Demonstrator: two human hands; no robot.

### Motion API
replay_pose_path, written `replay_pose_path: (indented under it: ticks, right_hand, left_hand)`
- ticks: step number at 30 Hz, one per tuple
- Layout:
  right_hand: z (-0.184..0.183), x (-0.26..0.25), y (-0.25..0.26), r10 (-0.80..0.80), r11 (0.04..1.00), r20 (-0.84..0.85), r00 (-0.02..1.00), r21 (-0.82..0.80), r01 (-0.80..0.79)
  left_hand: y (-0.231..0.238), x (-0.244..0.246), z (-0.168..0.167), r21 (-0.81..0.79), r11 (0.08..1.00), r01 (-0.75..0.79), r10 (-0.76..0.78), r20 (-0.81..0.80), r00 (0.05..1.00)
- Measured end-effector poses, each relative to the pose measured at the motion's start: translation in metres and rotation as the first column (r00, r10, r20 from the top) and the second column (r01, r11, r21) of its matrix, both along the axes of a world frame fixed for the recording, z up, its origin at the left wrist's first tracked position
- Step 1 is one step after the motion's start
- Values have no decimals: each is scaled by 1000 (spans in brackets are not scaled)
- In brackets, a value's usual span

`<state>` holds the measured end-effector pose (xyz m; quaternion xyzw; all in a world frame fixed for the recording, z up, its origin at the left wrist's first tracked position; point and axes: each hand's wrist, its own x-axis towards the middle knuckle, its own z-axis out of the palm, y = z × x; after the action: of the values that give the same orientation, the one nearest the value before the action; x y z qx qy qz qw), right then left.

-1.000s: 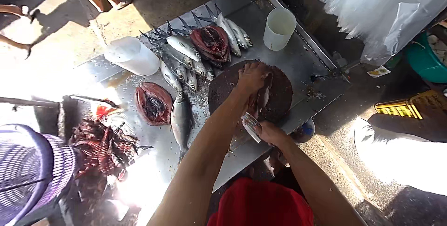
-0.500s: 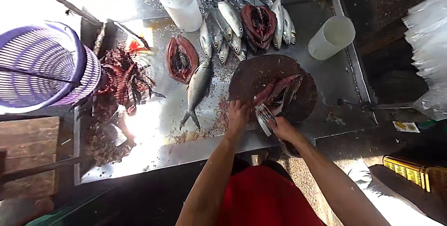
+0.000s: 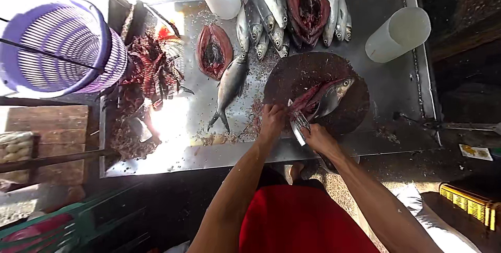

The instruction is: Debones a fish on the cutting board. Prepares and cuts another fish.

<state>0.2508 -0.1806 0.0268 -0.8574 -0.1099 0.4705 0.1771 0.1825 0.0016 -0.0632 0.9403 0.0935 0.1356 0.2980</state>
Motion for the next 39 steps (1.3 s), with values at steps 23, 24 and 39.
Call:
replay_pose_path:
  ticks: [23,24,39]
  right_hand:
    - [43,-53,50,128,945,324,937,-328,-16]
    - [42,-52,50,124,945,322,939,-328,-12]
    - [47,-52,50,30,937,234,972,-346,55]
  left_hand:
    - [66,7,108,-460,880,-118,40,-174,984]
    - [87,4,121,-479,862,-162,118,-121,986]
    - [312,-154,61,253,635,-730,765,-337,549]
